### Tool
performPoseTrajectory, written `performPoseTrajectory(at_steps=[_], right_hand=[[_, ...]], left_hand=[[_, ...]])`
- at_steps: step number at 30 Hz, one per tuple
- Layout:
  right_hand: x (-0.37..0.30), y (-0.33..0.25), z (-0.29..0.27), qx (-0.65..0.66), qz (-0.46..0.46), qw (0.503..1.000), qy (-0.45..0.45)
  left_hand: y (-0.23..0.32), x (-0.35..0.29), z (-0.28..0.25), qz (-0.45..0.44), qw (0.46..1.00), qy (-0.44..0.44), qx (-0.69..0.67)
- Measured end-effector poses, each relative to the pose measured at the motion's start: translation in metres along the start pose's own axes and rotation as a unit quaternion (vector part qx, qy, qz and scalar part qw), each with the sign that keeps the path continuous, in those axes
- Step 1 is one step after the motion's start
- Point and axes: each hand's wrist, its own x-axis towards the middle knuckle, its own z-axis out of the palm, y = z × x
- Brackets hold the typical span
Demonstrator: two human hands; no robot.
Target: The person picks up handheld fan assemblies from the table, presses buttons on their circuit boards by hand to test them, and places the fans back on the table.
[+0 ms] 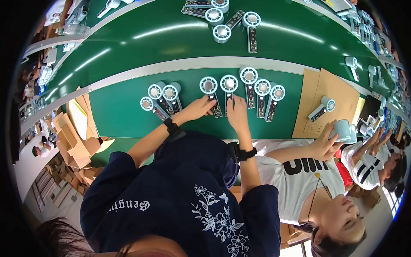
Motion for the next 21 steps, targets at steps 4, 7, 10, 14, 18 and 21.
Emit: performPoseTrajectory(at_steps=[4,7,10,14,18,21], right_hand=[[0.049,-0.031,-0.037,-0.009,0.057,0.983,-0.172],[0.096,-0.051,-0.051,0.160,0.218,0.948,-0.168],[0.142,-0.019,-0.029,-0.017,0.091,0.995,-0.038],[0.210,0.006,-0.001,-0.248,0.063,0.966,-0.027],[0.222,-0.016,0.047,-0.252,0.167,0.952,-0.040],[0.239,0.000,0.040,-0.222,0.165,0.960,-0.043]], left_hand=[[0.027,-0.003,-0.053,-0.020,0.958,-0.016,0.286],[0.076,0.001,-0.085,-0.006,0.936,0.109,0.335],[0.094,0.033,-0.108,0.125,0.920,0.278,0.245],[0.102,0.084,-0.119,0.181,0.889,0.337,0.253],[0.076,0.110,-0.115,0.166,0.851,0.404,0.294],[0.084,0.119,-0.114,0.174,0.827,0.456,0.279]])
